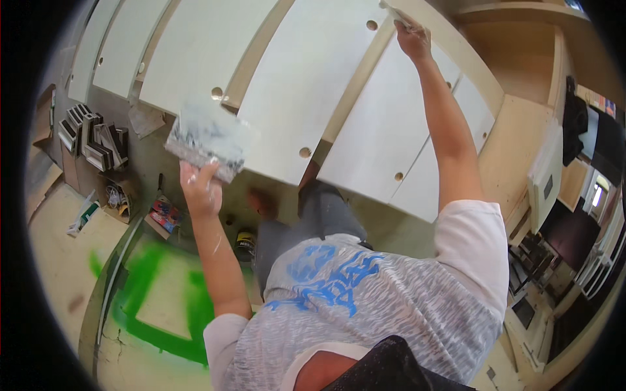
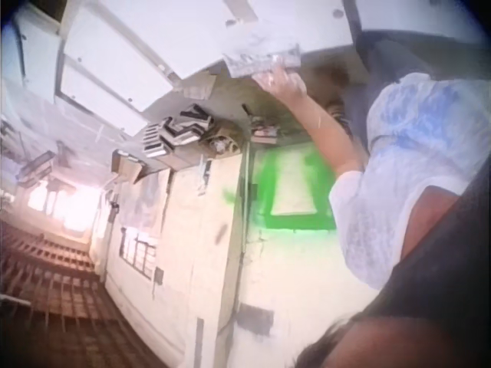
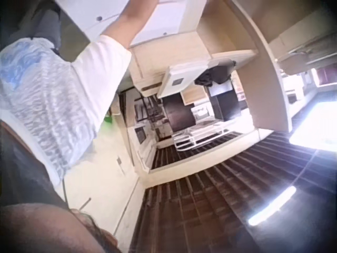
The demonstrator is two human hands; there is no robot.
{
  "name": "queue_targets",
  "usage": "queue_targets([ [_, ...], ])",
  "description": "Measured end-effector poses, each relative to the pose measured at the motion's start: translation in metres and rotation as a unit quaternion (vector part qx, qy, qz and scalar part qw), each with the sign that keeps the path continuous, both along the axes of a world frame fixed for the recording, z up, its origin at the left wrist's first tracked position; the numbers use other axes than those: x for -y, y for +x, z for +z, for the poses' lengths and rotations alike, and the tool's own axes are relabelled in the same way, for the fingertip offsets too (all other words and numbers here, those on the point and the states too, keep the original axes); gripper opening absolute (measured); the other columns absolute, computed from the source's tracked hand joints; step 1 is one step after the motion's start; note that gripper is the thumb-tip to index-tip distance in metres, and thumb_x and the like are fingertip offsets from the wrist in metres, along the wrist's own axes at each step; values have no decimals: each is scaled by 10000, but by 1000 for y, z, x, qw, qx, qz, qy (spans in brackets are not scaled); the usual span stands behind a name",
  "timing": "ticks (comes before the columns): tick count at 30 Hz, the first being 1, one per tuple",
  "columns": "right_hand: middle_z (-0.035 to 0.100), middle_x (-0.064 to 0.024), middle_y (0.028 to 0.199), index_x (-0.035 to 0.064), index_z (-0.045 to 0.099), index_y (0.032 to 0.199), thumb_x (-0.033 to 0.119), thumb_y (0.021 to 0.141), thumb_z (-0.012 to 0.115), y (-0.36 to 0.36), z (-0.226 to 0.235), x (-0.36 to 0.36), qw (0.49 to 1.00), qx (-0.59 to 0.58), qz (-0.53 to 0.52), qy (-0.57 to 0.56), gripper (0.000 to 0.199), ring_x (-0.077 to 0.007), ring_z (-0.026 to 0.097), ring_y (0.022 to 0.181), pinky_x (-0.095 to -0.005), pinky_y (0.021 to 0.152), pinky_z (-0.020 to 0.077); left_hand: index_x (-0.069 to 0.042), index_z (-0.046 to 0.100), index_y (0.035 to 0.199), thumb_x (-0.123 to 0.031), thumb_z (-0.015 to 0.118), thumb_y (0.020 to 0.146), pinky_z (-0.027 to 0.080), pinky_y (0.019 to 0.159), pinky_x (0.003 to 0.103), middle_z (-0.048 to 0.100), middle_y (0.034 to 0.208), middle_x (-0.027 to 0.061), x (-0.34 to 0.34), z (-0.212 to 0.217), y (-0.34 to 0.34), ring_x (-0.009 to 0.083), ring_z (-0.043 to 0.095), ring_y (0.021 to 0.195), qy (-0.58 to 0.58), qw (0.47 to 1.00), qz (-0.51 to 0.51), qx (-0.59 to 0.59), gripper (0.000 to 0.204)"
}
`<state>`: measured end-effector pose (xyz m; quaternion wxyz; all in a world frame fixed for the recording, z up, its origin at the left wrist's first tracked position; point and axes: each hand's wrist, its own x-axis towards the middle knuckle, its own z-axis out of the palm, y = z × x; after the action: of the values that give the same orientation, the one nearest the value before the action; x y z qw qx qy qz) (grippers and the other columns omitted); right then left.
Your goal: Applying wood filler to cabinet door surfaces using putty knives.
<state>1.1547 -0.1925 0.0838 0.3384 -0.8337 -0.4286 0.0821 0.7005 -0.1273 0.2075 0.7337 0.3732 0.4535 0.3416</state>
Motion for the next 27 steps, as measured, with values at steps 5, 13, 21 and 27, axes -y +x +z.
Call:
queue_targets([
  [5, 624, -43, 955, 142, 617, 986, 3, 721, 518, 30, -80, -29, 975, 203, 75, 41, 315, -229, 580, 901, -316, 783, 471, 13, 217, 1291, 113, 451, 662, 351, 937, 371, 357, 1256, 147, 30, -11, -13, 259, 395, 1140, -99, 993, 44, -55, 679],
  [13, 630, -31, 920, 153, 629, 935, -20, 705, 464, 67, -44, -44, 931, 197, 260, -164, 331, -246, 574, 882, -342, 765, 464, 18, 271, 1264, 124, 458, 665, 357, 917, 347, 418, 1200, 130, 35, -10, 2, 241, 435, 1092, -117, 981, 116, -103, 637],
  [21, 595, -70, 894, 122, 576, 859, 21, 673, 466, 79, -27, -123, 870, 192, 402, -209, 239, -247, 542, 898, -354, 756, 447, 13, 271, 1266, 119, 462, 671, 371, 905, 357, 418, 1197, 135, 27, -4, 8, 242, 446, 1079, -109, 978, 117, -131, 633],
  [27, 596, -86, 942, 234, 626, 975, 6, 733, 426, 75, -40, -30, 901, 201, 306, -233, 388, -254, 556, 871, -344, 717, 455, 12, 253, 1275, 118, 458, 689, 389, 891, 378, 408, 1207, 138, 28, -5, -1, 252, 440, 1090, -113, 982, 104, -107, 630],
])
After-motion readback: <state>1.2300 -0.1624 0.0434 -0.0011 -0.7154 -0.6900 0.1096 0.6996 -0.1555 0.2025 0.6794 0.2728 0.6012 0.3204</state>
